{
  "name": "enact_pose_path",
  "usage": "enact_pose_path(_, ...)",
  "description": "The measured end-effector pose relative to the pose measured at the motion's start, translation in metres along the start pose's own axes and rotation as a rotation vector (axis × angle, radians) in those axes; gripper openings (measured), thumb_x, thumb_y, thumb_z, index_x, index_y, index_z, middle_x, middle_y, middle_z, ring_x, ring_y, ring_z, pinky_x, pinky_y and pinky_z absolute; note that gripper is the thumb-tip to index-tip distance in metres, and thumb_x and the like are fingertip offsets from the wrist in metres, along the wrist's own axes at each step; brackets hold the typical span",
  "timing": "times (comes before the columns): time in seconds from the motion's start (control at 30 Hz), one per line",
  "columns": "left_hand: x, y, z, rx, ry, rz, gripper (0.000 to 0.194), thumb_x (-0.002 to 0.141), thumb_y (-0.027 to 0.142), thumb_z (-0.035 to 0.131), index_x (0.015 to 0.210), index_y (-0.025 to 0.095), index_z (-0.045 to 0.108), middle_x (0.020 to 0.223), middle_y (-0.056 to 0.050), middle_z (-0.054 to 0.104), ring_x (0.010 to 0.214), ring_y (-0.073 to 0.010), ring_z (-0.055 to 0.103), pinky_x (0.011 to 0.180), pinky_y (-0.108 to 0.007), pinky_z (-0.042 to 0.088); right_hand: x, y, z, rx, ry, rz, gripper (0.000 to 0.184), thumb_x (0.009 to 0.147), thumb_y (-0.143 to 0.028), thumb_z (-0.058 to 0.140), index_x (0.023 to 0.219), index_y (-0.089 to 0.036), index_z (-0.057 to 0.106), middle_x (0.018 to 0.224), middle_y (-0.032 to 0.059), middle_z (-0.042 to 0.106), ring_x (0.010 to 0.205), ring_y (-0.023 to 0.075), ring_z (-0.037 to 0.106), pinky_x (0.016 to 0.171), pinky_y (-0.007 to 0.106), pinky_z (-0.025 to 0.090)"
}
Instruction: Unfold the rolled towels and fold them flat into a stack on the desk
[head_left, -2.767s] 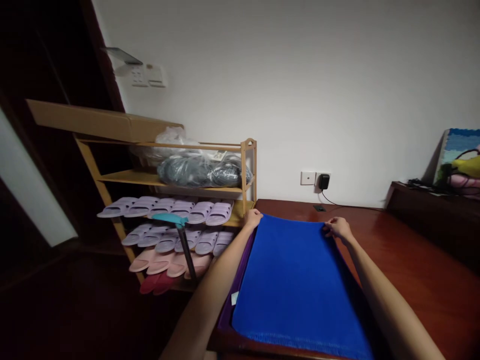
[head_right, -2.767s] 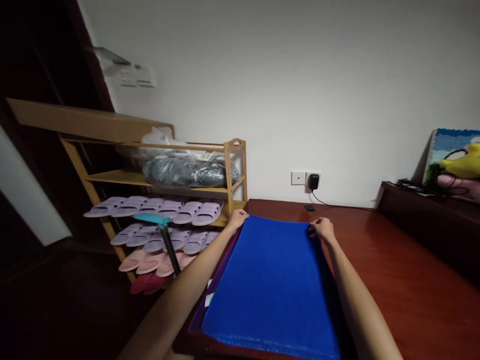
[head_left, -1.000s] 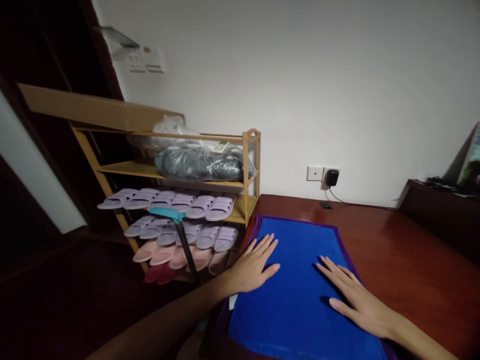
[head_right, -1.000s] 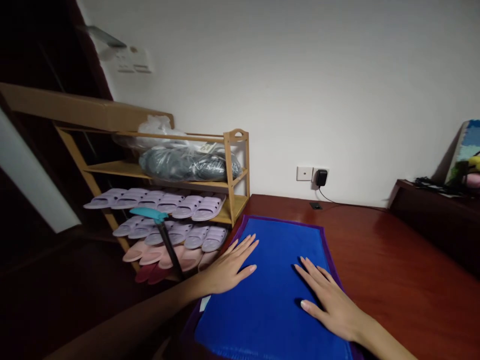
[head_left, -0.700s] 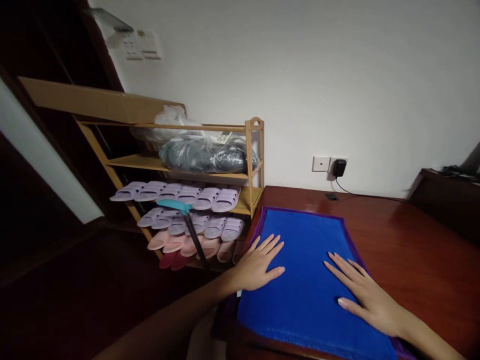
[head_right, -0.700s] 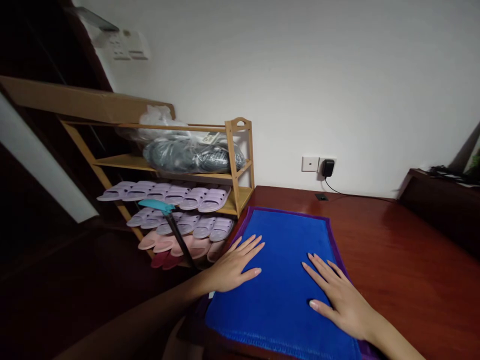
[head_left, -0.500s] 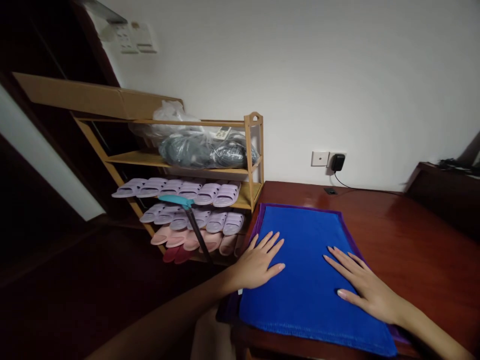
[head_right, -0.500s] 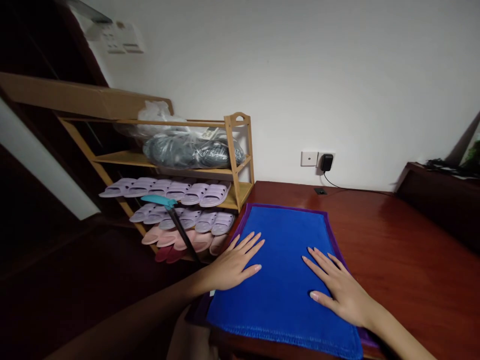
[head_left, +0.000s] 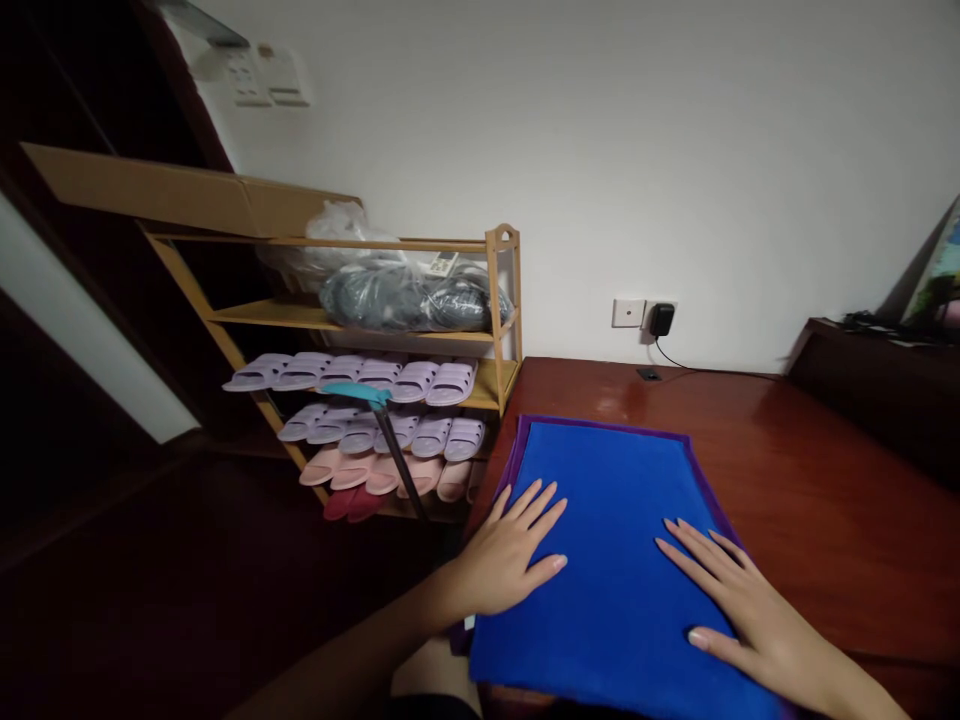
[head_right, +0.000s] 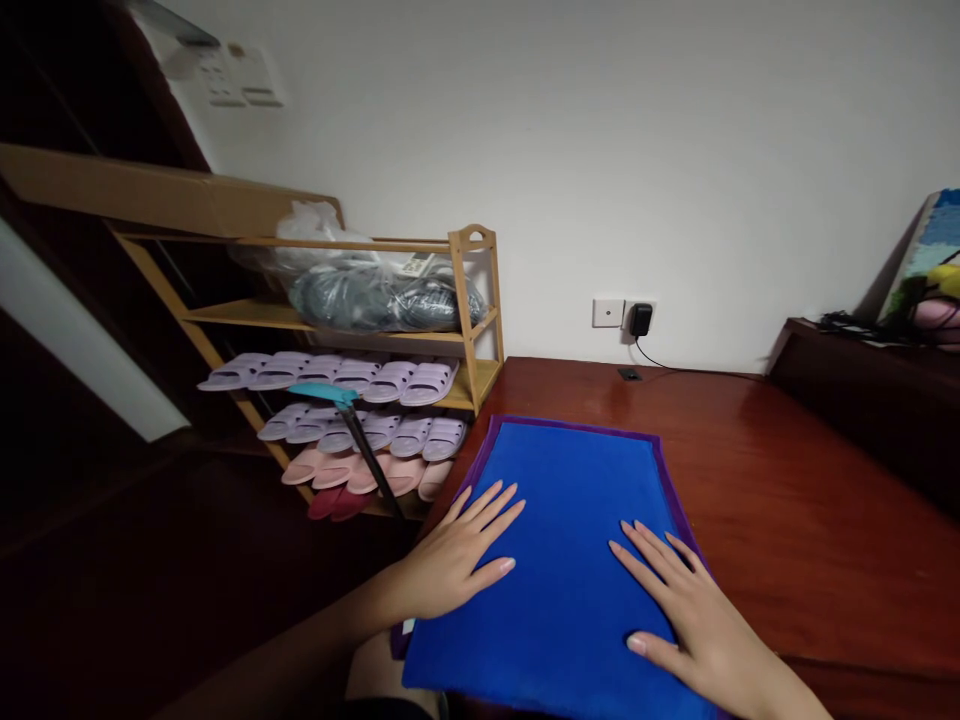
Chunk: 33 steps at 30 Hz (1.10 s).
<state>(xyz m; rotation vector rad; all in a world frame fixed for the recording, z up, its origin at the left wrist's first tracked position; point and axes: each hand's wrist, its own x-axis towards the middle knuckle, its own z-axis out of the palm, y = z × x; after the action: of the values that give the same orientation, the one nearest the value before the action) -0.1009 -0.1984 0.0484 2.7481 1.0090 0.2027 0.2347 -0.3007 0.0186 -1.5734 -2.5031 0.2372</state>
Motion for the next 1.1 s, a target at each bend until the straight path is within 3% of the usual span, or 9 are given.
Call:
enact_pose_path(0.13, -0.013, 0.006, -0.003, -0.005, -0.003, 0.01, 0.064, 0.092, 0.052, 0.041, 0.147, 0.034, 0.015, 0.154, -0.004, 0.013, 0.141, -0.0288, 0.01, 0.111, -0.054, 0.014, -0.012, -0.008, 0.007, -0.035, 0.057, 0.013, 0.077, 0.083, -0.057, 0.049, 0.147, -0.036, 0.012, 0.152, -0.0018, 0.015, 0.14, 0.028, 0.011, 0.113, 0.051, 0.017)
enact_pose_path(0.3, -0.025, 0.006, -0.006, -0.018, -0.108, 0.11, 0.1, 0.07, 0.066, 0.062, 0.148, 0.031, 0.01, 0.155, -0.009, 0.005, 0.14, -0.0369, 0.004, 0.109, -0.059, 0.009, -0.016, -0.012, 0.013, -0.069, 0.092, 0.023, 0.076, 0.083, -0.057, 0.049, 0.147, -0.038, 0.013, 0.151, -0.003, 0.017, 0.139, 0.0289, 0.017, 0.111, 0.051, 0.022)
enact_pose_path(0.5, -0.032, 0.008, 0.007, 0.104, -0.104, 0.105, 0.111, 0.063, 0.052, 0.076, 0.149, 0.029, 0.01, 0.155, -0.011, 0.005, 0.139, -0.0382, 0.001, 0.109, -0.061, 0.006, -0.02, -0.013, 0.022, -0.134, 0.147, 0.02, 0.079, 0.08, -0.059, 0.051, 0.147, -0.037, 0.015, 0.152, -0.0019, 0.018, 0.137, 0.0303, 0.024, 0.108, 0.048, 0.028)
enact_pose_path(0.67, -0.035, 0.015, 0.013, 0.186, -0.102, 0.104, 0.108, 0.066, 0.033, 0.079, 0.149, 0.028, 0.01, 0.154, -0.009, 0.006, 0.14, -0.0347, -0.001, 0.113, -0.054, 0.01, -0.024, -0.012, 0.035, -0.198, 0.222, -0.015, 0.089, 0.075, -0.061, 0.058, 0.148, -0.033, 0.015, 0.151, 0.0015, 0.023, 0.134, 0.0311, 0.03, 0.106, 0.045, 0.03)
enact_pose_path(0.83, -0.04, 0.014, 0.025, 0.28, -0.079, 0.094, 0.089, 0.075, 0.011, 0.063, 0.149, 0.025, 0.014, 0.153, -0.01, 0.012, 0.14, -0.0329, 0.006, 0.114, -0.049, 0.018, -0.026, -0.012, 0.05, -0.213, 0.335, -0.02, 0.076, 0.083, -0.032, 0.051, 0.149, -0.029, 0.012, 0.147, 0.0003, 0.032, 0.133, 0.0244, 0.034, 0.108, 0.039, 0.025)
enact_pose_path(0.93, -0.045, 0.01, 0.034, 0.362, 0.01, 0.14, 0.077, 0.081, 0.005, 0.049, 0.148, 0.025, 0.017, 0.152, -0.009, 0.018, 0.139, -0.0315, 0.013, 0.114, -0.046, 0.022, -0.027, -0.017, 0.054, -0.212, 0.386, -0.02, 0.072, 0.083, -0.022, 0.043, 0.149, -0.029, 0.015, 0.145, -0.0005, 0.035, 0.132, 0.0237, 0.036, 0.107, 0.039, 0.026)
enact_pose_path(1.1, -0.054, 0.006, 0.046, 0.559, 0.256, 0.216, 0.061, 0.089, 0.01, 0.044, 0.145, 0.024, 0.027, 0.15, -0.009, 0.027, 0.136, -0.0295, 0.029, 0.109, -0.043, 0.033, -0.029, -0.024, 0.052, -0.368, 0.522, -0.08, 0.064, 0.084, -0.022, 0.038, 0.147, -0.022, 0.025, 0.139, 0.0014, 0.045, 0.127, 0.0216, 0.044, 0.104, 0.036, 0.031)
